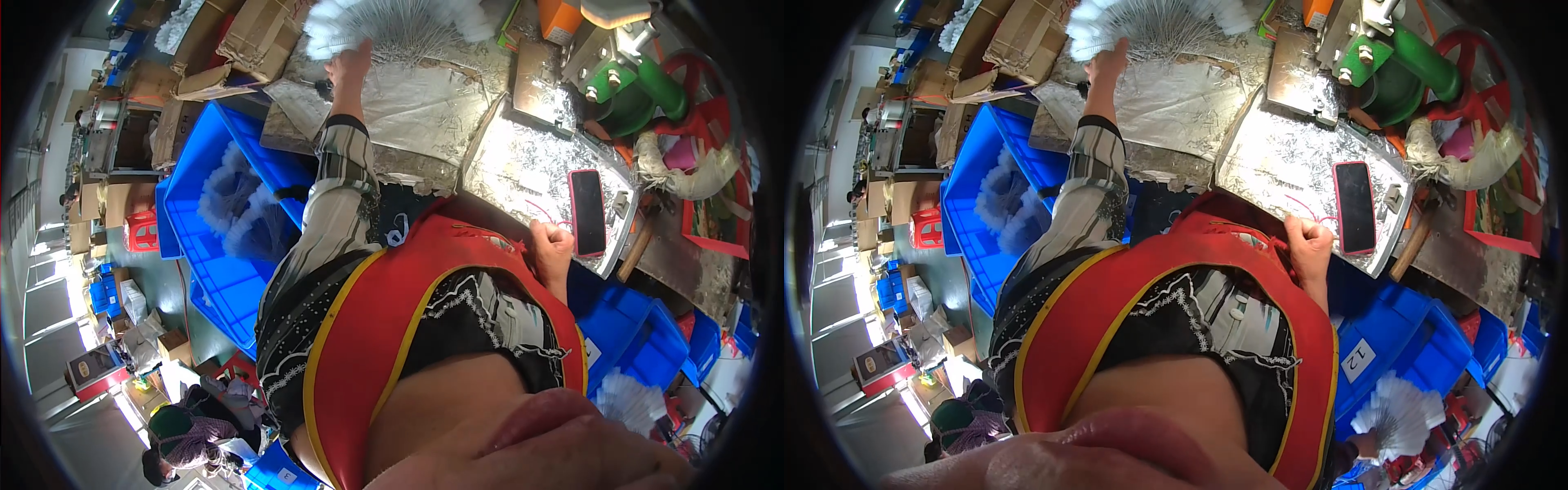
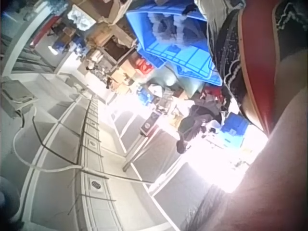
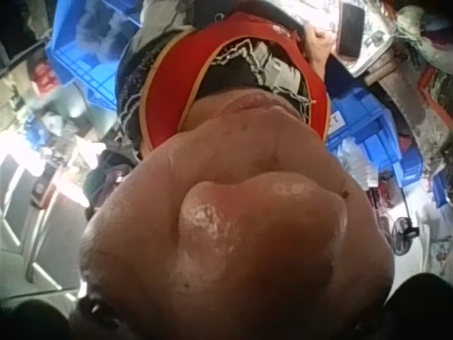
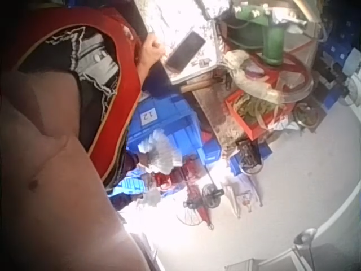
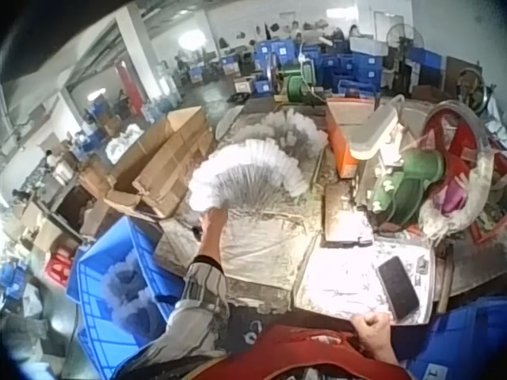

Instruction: Assembling duster tool heads by gathering bundles of fibers and inserting them into a manual press or handle frame.

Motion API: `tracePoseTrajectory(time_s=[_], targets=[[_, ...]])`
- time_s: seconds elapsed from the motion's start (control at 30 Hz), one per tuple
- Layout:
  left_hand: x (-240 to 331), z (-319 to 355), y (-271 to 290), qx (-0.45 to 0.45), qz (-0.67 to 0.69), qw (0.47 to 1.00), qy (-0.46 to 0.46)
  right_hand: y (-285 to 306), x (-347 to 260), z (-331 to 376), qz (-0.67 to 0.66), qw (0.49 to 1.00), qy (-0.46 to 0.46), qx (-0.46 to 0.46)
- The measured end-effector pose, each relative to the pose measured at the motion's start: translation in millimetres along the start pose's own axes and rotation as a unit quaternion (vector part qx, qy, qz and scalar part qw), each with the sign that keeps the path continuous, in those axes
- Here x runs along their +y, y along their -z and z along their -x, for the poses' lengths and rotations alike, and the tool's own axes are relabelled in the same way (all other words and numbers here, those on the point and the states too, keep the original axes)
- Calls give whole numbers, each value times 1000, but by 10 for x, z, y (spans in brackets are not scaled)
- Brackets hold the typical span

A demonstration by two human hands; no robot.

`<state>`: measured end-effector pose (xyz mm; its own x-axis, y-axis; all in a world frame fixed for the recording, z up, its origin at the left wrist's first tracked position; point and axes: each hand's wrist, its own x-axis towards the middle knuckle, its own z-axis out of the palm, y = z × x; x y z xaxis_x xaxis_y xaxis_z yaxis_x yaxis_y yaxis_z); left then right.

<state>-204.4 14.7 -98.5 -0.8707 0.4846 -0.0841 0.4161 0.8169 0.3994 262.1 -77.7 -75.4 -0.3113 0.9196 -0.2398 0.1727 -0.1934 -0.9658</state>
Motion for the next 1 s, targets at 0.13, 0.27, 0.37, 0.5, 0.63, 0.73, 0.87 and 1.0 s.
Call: tracePoseTrajectory(time_s=[0.13, 0.27, 0.37, 0.5, 0.63, 0.73, 0.87, 1.0], targets=[[89, -269, -154, 61, 579, 803, 129, -25, 68, -73, 45, 998, 33, -22], [457, 33, 64, -22, 659, 725, 200, -41, 17, -125, 44, 999, 8, -19], [369, -227, -133, -120, 715, 671, 157, -94, -3, -219, 80, 995, 30, -42], [468, -89, -286, -78, 706, 687, 155, -229, -174, -470, 150, 983, 56, -84], [388, -11, -393, -51, 747, 654, 111, -452, -467, -877, 223, 952, 122, -168], [531, 295, -173, -26, 726, 674, 132, -654, -644, -1309, 282, 923, 188, -180], [536, 627, -74, -3, 771, 637, -6, -1018, -1031, -1729, 292, 914, 204, -193], [252, 619, -267, -75, 799, 594, 52, -1675, -1143, -2198, 201, 894, 363, -167]])
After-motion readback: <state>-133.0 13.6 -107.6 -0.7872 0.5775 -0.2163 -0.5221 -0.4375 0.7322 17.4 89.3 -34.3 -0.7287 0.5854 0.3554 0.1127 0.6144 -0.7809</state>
